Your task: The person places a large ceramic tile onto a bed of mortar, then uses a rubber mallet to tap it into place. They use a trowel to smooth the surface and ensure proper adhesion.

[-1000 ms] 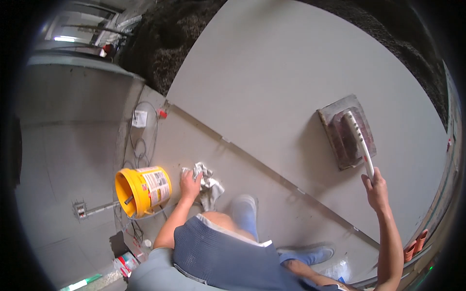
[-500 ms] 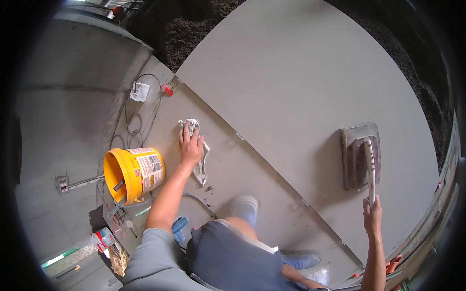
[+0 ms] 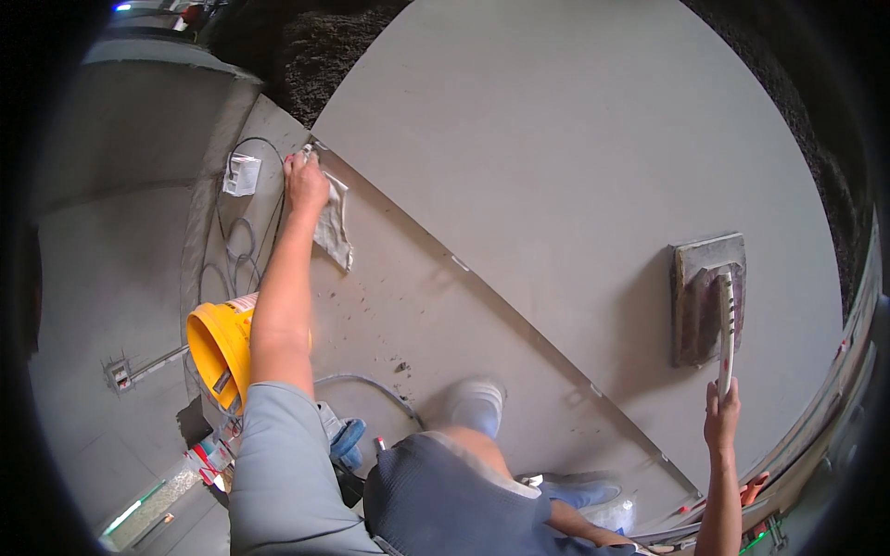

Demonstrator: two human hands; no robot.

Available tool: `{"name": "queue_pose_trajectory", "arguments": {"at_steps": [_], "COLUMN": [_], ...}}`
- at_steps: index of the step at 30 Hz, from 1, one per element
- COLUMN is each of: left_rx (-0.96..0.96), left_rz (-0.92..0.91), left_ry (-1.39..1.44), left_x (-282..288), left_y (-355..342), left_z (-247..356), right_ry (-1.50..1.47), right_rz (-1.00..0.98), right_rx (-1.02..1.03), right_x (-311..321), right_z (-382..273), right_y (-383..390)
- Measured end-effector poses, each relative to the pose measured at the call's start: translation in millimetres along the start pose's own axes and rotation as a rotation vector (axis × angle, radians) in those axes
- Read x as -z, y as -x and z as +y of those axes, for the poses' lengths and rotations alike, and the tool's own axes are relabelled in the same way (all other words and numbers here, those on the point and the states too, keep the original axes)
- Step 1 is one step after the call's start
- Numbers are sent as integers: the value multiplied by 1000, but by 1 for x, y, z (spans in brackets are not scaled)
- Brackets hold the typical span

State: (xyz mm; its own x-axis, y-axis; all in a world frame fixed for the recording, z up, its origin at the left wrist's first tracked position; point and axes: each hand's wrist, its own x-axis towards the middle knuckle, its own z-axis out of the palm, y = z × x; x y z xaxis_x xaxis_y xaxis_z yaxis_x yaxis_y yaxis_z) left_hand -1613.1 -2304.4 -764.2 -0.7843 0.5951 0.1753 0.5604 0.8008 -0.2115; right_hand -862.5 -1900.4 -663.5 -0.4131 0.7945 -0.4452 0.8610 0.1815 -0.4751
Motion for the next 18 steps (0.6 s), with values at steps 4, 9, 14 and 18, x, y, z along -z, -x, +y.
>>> {"name": "queue_pose_trajectory", "arguments": {"at_steps": [4, 9, 14, 18], "left_rx": [69, 164, -190, 44], "left_rz": [-146, -227, -285, -245], "left_ry": [-59, -134, -499, -129], "left_x": [6, 11, 20, 29], "left_y": [-27, -36, 3, 115], "left_z": [1, 3, 30, 5], "right_ry": [54, 15, -32, -54], "right_rz": [-13, -36, -61, -51], "right_rx": [-9, -45, -110, -104], "right_x": [4, 2, 8, -6], "right_z": [2, -2, -9, -28], "right_y": [0, 2, 5, 5]}}
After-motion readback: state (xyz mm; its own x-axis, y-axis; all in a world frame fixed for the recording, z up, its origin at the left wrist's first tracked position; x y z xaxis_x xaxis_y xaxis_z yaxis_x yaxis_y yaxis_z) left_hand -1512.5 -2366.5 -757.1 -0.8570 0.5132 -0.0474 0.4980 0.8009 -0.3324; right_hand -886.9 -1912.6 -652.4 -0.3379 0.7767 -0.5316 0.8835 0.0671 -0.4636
